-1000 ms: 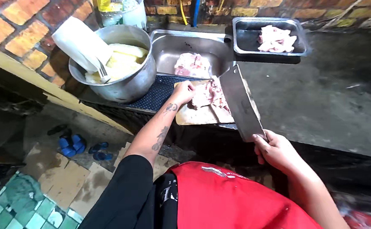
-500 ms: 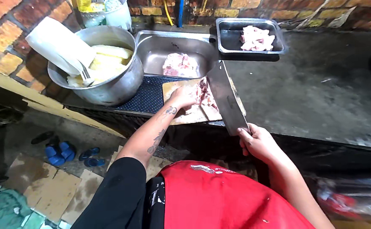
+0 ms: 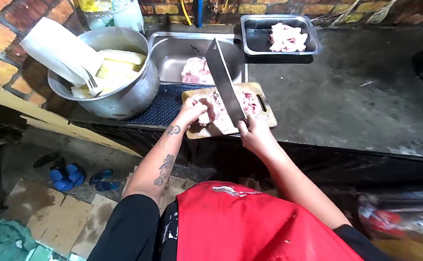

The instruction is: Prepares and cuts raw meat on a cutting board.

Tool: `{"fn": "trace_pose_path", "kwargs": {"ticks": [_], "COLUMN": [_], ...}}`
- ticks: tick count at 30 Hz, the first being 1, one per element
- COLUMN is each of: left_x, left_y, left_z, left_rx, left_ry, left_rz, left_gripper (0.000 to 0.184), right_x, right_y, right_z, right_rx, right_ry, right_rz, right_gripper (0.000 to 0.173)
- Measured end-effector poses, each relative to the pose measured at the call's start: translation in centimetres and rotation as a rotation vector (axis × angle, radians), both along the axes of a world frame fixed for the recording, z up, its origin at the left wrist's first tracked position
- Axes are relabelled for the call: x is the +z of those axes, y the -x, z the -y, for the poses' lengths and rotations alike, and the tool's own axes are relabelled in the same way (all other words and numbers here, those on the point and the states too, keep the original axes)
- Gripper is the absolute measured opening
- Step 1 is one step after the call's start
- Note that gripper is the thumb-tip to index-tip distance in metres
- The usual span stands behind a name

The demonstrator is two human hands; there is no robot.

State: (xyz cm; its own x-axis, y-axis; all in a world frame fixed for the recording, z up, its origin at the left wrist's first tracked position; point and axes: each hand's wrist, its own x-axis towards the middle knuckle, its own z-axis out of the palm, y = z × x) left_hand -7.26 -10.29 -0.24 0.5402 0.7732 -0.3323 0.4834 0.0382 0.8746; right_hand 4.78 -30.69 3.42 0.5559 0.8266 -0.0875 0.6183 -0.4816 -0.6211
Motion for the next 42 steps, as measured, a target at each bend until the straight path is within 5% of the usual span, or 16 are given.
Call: {"fn": "trace_pose_path", "kwargs": {"ticks": [6,13,20,22,24,27,29,42], "left_x": [-1.9,-2.1,-1.0,-1.1,-1.4,-1.9,-2.1,-1.8], "left_y": [0.9,1.0,0.8,0.7,0.7,0.9,0.8,1.2], "left_z": [1.2,1.5,1.8,1.8,1.7,1.8,0.5,-0.2], "left_rx": [0.222,0.236,0.228,0.231,0.215,0.193,0.210,0.014], "left_ry": [-0.103,-0.205,-0.225,-0.230,-0.227,-0.248,-0.258,-0.240], "left_rz": [0.163,0.227,0.164,0.169,0.162,0.150,0.173,-0.029], "left_gripper": [0.048,0.034,0.038,0.038,0.037,0.039,0.038,0.040], "right_x": [-1.5,0.3,11.0,11.8,8.5,0.3,-0.6,0.4], "right_y": [1.2,0.8,1.3,1.5,2.1,1.6,0.4,0.1], "right_z": [-3.2,-2.7,-2.5,-3.4,-3.4,-4.2,-5.8,-7.5], "right_rx": [0.035,0.022,0.032,0.021,-0.019,0.007,0.047,0.089], "right_ry": [0.101,0.106,-0.882,-1.026,-0.718,0.161,0.373,0.452], "right_rz": [0.113,0.132,0.378,0.370,0.331,0.084,-0.014,0.012], "right_gripper": [0.030,0.032,0.029,0.023,0.031,0.033,0.033,0.031]}}
